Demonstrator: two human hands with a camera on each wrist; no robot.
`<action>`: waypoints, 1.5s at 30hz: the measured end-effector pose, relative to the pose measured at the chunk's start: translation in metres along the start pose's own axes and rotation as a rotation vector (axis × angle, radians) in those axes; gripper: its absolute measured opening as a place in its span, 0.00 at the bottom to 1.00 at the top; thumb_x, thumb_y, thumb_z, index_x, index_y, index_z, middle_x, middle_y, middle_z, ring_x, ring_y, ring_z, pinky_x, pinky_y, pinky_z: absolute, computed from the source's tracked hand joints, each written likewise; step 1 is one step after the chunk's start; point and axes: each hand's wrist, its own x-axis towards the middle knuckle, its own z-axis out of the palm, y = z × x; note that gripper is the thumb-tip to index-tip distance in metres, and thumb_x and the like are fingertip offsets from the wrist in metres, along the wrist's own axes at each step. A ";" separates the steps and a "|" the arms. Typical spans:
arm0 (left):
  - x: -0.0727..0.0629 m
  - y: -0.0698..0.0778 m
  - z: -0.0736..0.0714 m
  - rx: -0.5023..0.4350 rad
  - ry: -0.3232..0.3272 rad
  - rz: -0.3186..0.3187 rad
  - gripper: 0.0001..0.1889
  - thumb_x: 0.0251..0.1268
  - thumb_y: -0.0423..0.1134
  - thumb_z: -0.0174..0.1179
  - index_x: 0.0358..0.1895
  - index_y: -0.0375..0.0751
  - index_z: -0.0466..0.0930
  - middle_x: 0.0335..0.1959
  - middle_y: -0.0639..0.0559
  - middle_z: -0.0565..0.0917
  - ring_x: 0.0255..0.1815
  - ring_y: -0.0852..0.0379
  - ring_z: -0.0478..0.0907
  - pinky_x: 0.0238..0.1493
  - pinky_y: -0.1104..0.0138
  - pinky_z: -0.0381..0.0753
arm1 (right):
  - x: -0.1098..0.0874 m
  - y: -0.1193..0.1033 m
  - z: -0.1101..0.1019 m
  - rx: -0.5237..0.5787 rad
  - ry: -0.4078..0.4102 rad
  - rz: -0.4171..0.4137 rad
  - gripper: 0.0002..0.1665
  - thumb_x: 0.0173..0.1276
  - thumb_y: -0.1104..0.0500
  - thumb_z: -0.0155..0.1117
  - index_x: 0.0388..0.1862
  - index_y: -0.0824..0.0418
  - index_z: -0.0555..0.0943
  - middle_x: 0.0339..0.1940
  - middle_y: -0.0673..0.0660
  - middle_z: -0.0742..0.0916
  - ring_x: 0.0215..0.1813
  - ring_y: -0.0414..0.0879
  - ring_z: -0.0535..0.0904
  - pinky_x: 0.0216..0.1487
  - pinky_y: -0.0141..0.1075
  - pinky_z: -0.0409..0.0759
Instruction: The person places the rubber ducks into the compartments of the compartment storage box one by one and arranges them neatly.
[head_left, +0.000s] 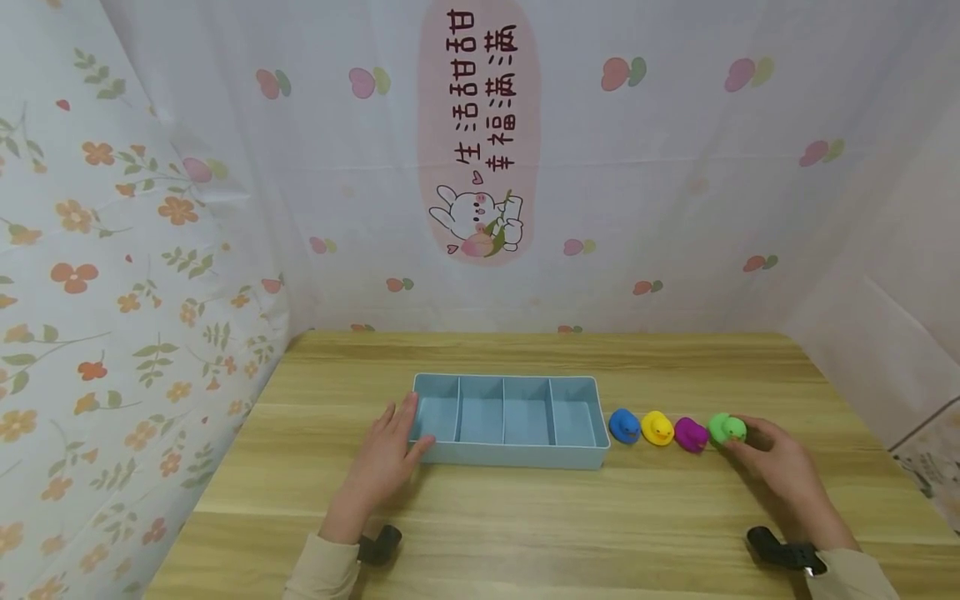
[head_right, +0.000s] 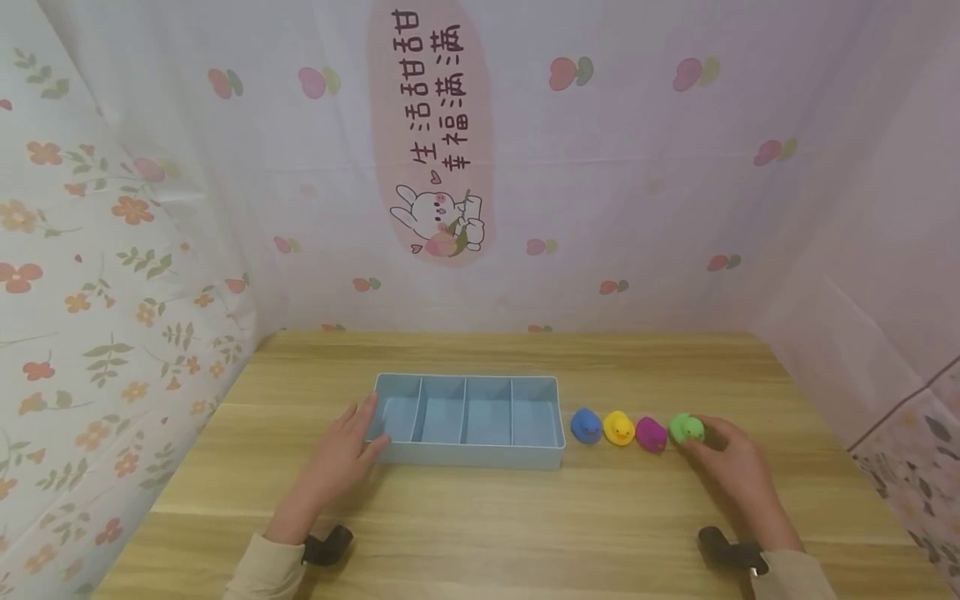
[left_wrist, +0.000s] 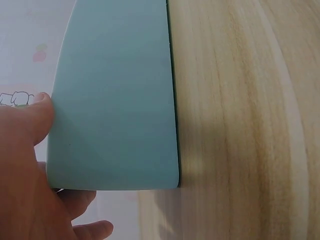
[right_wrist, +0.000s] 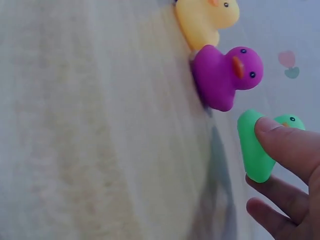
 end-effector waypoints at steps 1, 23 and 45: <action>0.000 0.001 -0.001 -0.002 -0.004 -0.001 0.37 0.70 0.49 0.54 0.72 0.28 0.53 0.71 0.35 0.63 0.70 0.29 0.57 0.69 0.41 0.58 | 0.000 0.000 -0.001 0.001 0.005 0.002 0.34 0.67 0.49 0.64 0.62 0.71 0.71 0.61 0.82 0.70 0.59 0.81 0.63 0.52 0.71 0.63; -0.001 0.004 0.001 -0.142 -0.047 -0.050 0.38 0.72 0.48 0.50 0.74 0.28 0.45 0.74 0.33 0.56 0.70 0.35 0.61 0.68 0.46 0.63 | 0.007 -0.027 -0.006 0.083 -0.014 0.016 0.39 0.68 0.45 0.61 0.64 0.74 0.67 0.63 0.78 0.71 0.64 0.79 0.61 0.57 0.70 0.62; -0.001 0.004 0.000 -0.217 -0.096 -0.094 0.39 0.74 0.50 0.46 0.75 0.30 0.39 0.76 0.35 0.48 0.74 0.38 0.55 0.72 0.48 0.58 | 0.012 -0.083 0.003 0.098 -0.032 -0.001 0.41 0.67 0.41 0.61 0.65 0.71 0.68 0.64 0.74 0.71 0.66 0.75 0.60 0.58 0.70 0.61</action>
